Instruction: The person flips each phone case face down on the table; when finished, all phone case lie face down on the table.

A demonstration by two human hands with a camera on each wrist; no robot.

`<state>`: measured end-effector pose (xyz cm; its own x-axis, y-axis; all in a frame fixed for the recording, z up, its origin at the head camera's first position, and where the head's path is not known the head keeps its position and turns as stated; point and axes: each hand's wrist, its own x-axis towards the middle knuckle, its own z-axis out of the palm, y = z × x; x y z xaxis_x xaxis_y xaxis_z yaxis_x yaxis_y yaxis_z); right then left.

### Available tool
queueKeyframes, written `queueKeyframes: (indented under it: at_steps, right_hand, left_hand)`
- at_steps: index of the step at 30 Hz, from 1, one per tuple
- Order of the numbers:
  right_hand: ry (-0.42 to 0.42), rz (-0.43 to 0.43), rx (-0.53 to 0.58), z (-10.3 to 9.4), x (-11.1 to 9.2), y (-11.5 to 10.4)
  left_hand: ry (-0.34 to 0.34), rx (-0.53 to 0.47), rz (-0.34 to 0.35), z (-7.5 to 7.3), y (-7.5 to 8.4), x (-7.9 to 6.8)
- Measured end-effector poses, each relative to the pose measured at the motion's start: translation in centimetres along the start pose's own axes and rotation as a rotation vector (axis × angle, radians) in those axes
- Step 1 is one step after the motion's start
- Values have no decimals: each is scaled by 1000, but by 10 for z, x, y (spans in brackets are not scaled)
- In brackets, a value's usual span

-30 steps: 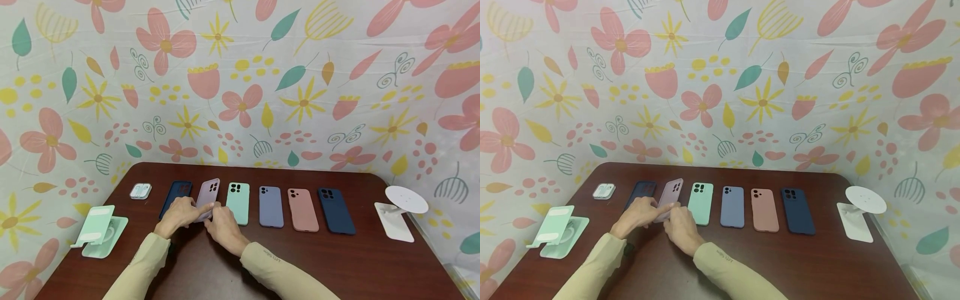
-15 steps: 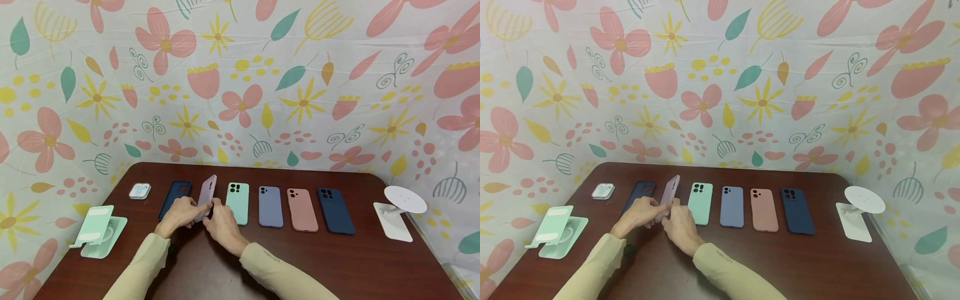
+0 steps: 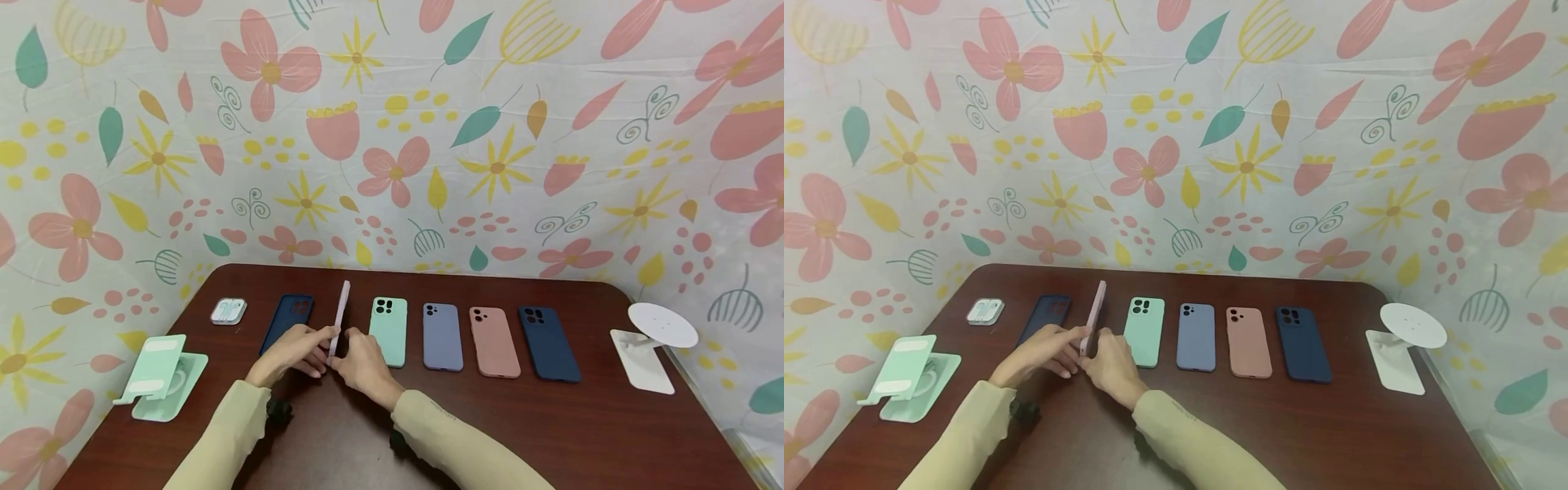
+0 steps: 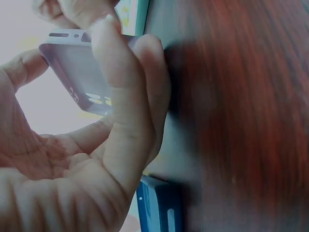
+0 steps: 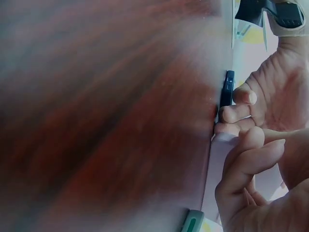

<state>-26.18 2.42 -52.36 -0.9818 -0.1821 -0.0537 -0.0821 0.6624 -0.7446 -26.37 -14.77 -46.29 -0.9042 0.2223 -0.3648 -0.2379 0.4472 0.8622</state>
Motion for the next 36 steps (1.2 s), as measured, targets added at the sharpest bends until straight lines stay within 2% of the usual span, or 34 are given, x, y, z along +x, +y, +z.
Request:
queueKeyframes:
  at_steps: [4, 6, 10, 13, 18, 23, 30, 36]
  right_hand:
    - [-62, 21, 62, -7, -5, -12]
    - [-80, 29, 83, -10, -8, -17]
    - [-88, 40, 96, -9, -7, -17]
    - [-94, 41, 103, -8, -5, -15]
    - [-92, 39, 78, -3, -1, -11]
    - [-85, 46, 62, -2, -1, -11]
    - [-63, 20, 50, 0, -3, -9]
    - [-31, 20, -20, 2, 0, -4]
  left_hand:
    - [11, -29, -17, -5, 1, -1]
    - [29, -51, -2, -8, 2, -1]
    - [67, -78, 89, -13, 6, -2]
    - [95, -60, 168, -16, 9, -5]
    - [144, -34, 230, -19, 11, -11]
    - [183, -7, 247, -21, 9, -11]
    - [224, 48, 238, -23, 4, -11]
    - [242, 125, 217, -22, 0, -9]
